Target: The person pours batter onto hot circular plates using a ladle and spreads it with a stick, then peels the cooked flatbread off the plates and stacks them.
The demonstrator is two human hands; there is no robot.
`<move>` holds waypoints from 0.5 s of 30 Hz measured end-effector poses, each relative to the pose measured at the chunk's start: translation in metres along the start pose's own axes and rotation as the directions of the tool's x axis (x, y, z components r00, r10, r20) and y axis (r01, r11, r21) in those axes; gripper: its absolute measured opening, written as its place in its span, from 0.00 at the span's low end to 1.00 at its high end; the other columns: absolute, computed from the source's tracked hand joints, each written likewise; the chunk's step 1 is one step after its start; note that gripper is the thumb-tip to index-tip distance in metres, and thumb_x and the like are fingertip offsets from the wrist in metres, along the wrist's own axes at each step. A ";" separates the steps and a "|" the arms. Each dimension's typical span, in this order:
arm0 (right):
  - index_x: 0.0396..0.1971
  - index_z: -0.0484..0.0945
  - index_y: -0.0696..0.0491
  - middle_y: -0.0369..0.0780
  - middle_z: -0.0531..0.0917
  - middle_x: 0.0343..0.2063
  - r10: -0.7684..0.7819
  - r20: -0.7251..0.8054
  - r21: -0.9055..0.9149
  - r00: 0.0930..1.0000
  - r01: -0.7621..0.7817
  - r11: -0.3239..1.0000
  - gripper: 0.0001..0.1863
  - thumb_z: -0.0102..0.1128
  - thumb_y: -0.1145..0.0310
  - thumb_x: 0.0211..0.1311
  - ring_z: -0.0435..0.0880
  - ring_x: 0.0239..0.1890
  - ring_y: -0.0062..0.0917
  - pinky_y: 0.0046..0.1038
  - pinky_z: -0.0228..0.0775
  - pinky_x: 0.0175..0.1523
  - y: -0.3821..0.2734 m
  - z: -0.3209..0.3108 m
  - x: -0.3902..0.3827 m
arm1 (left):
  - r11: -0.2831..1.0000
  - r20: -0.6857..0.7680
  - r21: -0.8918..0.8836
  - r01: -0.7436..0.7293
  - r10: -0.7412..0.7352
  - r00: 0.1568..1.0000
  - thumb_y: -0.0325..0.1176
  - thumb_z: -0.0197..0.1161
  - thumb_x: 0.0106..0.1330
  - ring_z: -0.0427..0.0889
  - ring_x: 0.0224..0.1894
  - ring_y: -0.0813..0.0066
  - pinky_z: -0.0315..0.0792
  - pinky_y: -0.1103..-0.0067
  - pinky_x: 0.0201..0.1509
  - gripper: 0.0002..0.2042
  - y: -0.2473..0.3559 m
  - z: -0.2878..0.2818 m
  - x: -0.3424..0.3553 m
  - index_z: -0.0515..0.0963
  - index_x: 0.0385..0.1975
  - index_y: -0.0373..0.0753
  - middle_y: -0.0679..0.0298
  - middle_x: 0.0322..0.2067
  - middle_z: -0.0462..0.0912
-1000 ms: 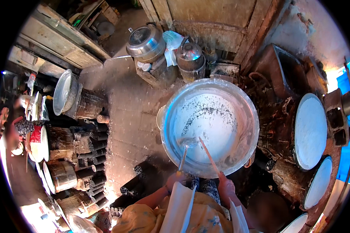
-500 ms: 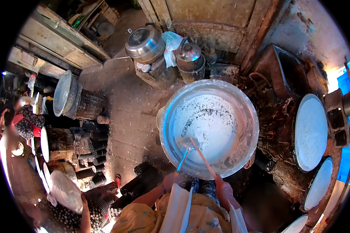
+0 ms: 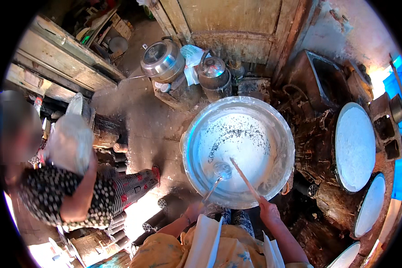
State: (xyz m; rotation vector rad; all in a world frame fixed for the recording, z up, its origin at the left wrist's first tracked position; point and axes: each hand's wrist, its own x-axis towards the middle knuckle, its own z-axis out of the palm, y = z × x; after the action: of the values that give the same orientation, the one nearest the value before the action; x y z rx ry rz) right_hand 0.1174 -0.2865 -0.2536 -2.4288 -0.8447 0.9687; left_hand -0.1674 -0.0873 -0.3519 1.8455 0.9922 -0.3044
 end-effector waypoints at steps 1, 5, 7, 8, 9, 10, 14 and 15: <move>0.46 0.72 0.51 0.51 0.78 0.21 -0.030 0.033 -0.055 0.999 0.032 0.998 0.15 0.49 0.69 0.58 0.78 0.27 0.48 0.46 0.69 0.31 -0.010 -0.007 0.000 | 0.999 -0.012 0.038 -0.027 0.027 1.000 0.42 0.59 0.58 0.77 0.24 0.60 0.70 0.70 0.27 0.16 -0.001 0.001 -0.003 0.68 0.35 0.36 0.53 0.22 0.76; 0.49 0.70 0.49 0.51 0.78 0.19 -0.068 0.127 -0.215 0.990 0.095 0.972 0.18 0.47 0.69 0.58 0.78 0.24 0.47 0.46 0.69 0.29 -0.033 -0.018 -0.002 | 0.956 0.015 0.256 -0.144 0.145 0.989 0.42 0.58 0.58 0.78 0.28 0.53 0.70 0.67 0.29 0.16 0.027 -0.013 -0.005 0.67 0.34 0.36 0.50 0.23 0.76; 0.52 0.67 0.47 0.51 0.77 0.18 -0.102 0.138 -0.204 0.985 0.129 0.970 0.20 0.47 0.68 0.58 0.77 0.23 0.48 0.46 0.69 0.28 -0.023 -0.011 -0.003 | 0.983 -0.021 0.178 -0.033 0.037 0.999 0.43 0.58 0.59 0.78 0.29 0.51 0.70 0.66 0.30 0.16 0.014 -0.006 -0.003 0.66 0.34 0.37 0.49 0.23 0.77; 0.52 0.67 0.47 0.51 0.78 0.18 -0.085 0.122 -0.218 0.989 0.110 0.970 0.20 0.47 0.69 0.57 0.78 0.23 0.47 0.46 0.70 0.30 -0.016 -0.006 0.001 | 0.978 0.006 0.205 -0.050 0.050 0.999 0.43 0.58 0.58 0.78 0.29 0.52 0.70 0.66 0.30 0.16 0.015 -0.008 -0.004 0.66 0.34 0.37 0.50 0.23 0.77; 0.52 0.67 0.48 0.51 0.78 0.19 -0.067 0.106 -0.232 0.992 0.090 0.969 0.21 0.47 0.70 0.56 0.79 0.24 0.47 0.45 0.71 0.31 -0.010 -0.002 0.004 | 0.971 0.035 0.231 -0.068 0.062 0.998 0.43 0.58 0.58 0.78 0.29 0.52 0.70 0.66 0.30 0.15 0.019 -0.012 -0.003 0.66 0.33 0.37 0.50 0.23 0.76; 0.52 0.67 0.48 0.51 0.78 0.19 -0.049 0.089 -0.245 0.995 0.069 0.967 0.21 0.47 0.71 0.55 0.80 0.25 0.46 0.44 0.72 0.32 -0.005 0.000 0.005 | 0.963 0.064 0.256 -0.087 0.073 0.995 0.43 0.58 0.58 0.78 0.29 0.53 0.70 0.67 0.30 0.15 0.021 -0.013 -0.003 0.66 0.33 0.37 0.50 0.23 0.76; 0.50 0.69 0.46 0.51 0.78 0.21 0.002 0.055 -0.154 0.998 0.007 0.988 0.18 0.47 0.67 0.58 0.79 0.27 0.48 0.46 0.70 0.34 0.000 -0.003 0.008 | 0.969 0.011 0.182 -0.165 0.166 0.986 0.41 0.58 0.59 0.76 0.26 0.55 0.69 0.69 0.29 0.13 0.006 -0.009 -0.002 0.66 0.32 0.39 0.53 0.22 0.76; 0.49 0.69 0.46 0.52 0.79 0.22 0.012 0.052 -0.122 0.999 -0.006 0.993 0.17 0.48 0.66 0.59 0.79 0.28 0.48 0.47 0.70 0.34 -0.001 -0.005 0.007 | 0.983 -0.005 0.151 -0.103 0.105 0.994 0.40 0.58 0.59 0.76 0.25 0.57 0.69 0.69 0.28 0.12 0.004 -0.007 -0.002 0.66 0.32 0.39 0.54 0.21 0.76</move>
State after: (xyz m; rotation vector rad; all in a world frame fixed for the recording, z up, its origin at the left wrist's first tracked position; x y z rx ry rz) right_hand 0.1249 -0.2822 -0.2529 -2.5212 -0.9370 1.0157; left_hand -0.1666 -0.0833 -0.3451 2.0312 0.8983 -0.3116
